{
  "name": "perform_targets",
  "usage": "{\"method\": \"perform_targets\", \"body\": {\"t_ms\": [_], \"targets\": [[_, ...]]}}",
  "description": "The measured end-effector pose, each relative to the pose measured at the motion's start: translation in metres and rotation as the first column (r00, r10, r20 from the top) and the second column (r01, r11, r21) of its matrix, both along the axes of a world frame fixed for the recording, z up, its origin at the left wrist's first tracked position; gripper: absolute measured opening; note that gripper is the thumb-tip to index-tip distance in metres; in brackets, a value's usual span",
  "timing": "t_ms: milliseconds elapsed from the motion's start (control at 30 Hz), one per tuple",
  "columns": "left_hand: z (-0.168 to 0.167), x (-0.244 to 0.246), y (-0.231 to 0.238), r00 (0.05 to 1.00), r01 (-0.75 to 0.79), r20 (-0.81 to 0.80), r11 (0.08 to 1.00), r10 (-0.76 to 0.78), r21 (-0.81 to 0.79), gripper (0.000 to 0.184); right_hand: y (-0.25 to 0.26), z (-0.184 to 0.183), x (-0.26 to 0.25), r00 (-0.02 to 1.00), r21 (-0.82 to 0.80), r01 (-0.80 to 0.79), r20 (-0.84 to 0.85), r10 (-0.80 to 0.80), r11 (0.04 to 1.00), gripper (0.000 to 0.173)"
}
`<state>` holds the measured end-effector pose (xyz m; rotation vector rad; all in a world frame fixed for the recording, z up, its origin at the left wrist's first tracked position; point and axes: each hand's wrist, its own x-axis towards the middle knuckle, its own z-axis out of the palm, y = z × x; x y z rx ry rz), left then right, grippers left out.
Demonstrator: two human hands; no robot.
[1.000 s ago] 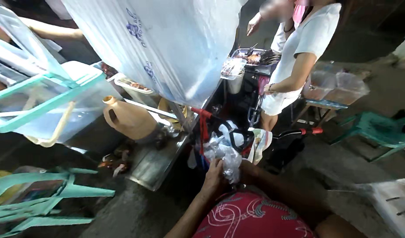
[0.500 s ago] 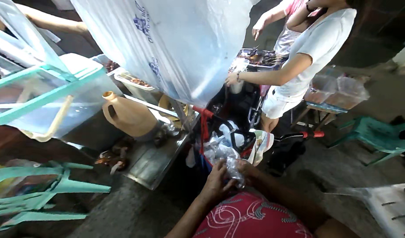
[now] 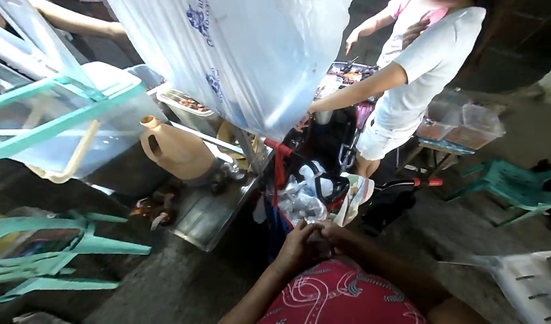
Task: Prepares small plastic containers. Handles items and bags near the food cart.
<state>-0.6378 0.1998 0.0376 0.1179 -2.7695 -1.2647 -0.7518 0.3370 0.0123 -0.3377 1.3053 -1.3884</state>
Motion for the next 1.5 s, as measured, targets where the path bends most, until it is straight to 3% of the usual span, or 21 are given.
{"method": "perform_targets", "body": {"t_ms": [133,233,367,467,567,633,733,900,1067,1200,1300,1500], "targets": [[0.006,0.000,-0.004,0.976,-0.145,0.163,0.989,0.146,-0.013,0.031,0.003,0.010,0.000,0.988,-0.140,-0.031,0.143,0.051,0.990,0.050],[0.007,-0.002,-0.006,0.946,-0.222,0.233,0.975,0.223,-0.032,0.031,-0.001,0.006,0.006,1.000,-0.180,0.012,-0.003,-0.013,0.984,0.065],[0.001,-0.002,-0.003,0.970,-0.167,0.178,0.986,0.164,0.001,0.035,-0.008,-0.007,0.012,0.965,-0.149,0.208,-0.130,-0.228,0.967,0.045],[-0.006,0.001,-0.002,0.994,-0.065,0.087,0.996,0.059,0.064,0.044,-0.006,-0.012,0.003,0.947,-0.043,0.275,-0.163,-0.279,0.960,0.030],[-0.004,0.004,-0.009,0.983,-0.019,0.186,0.991,-0.007,0.136,0.060,0.001,-0.014,-0.017,0.889,0.204,0.239,-0.440,-0.129,0.950,0.033],[0.001,0.007,-0.018,0.968,-0.087,0.245,0.984,0.048,0.153,0.060,0.007,-0.022,-0.034,0.799,0.336,0.281,-0.600,-0.026,0.899,0.035],[-0.002,0.016,-0.034,0.938,-0.254,0.275,0.958,0.210,0.134,0.053,0.011,-0.045,-0.050,0.691,0.345,0.364,-0.722,-0.003,0.865,0.031],[-0.016,0.040,-0.044,0.878,-0.395,0.355,0.905,0.321,0.160,0.047,-0.024,-0.062,-0.047,0.694,0.521,0.132,-0.656,0.296,0.844,0.046],[-0.028,0.064,-0.048,0.835,-0.430,0.459,0.881,0.304,0.198,0.046,-0.070,-0.109,-0.030,0.719,0.531,0.005,-0.591,0.366,0.848,0.051],[-0.041,0.084,-0.057,0.811,-0.464,0.489,0.862,0.322,0.203,0.045,-0.108,-0.130,-0.019,0.619,0.489,-0.071,-0.662,0.423,0.870,0.053],[-0.046,0.098,-0.066,0.787,-0.499,0.516,0.842,0.339,0.208,0.043,-0.141,-0.140,-0.020,0.595,0.531,-0.137,-0.631,0.498,0.836,0.045],[-0.062,0.117,-0.085,0.763,-0.503,0.576,0.829,0.292,0.246,0.040,-0.170,-0.168,-0.026,0.803,0.673,-0.167,-0.331,0.495,0.721,0.042]]}}
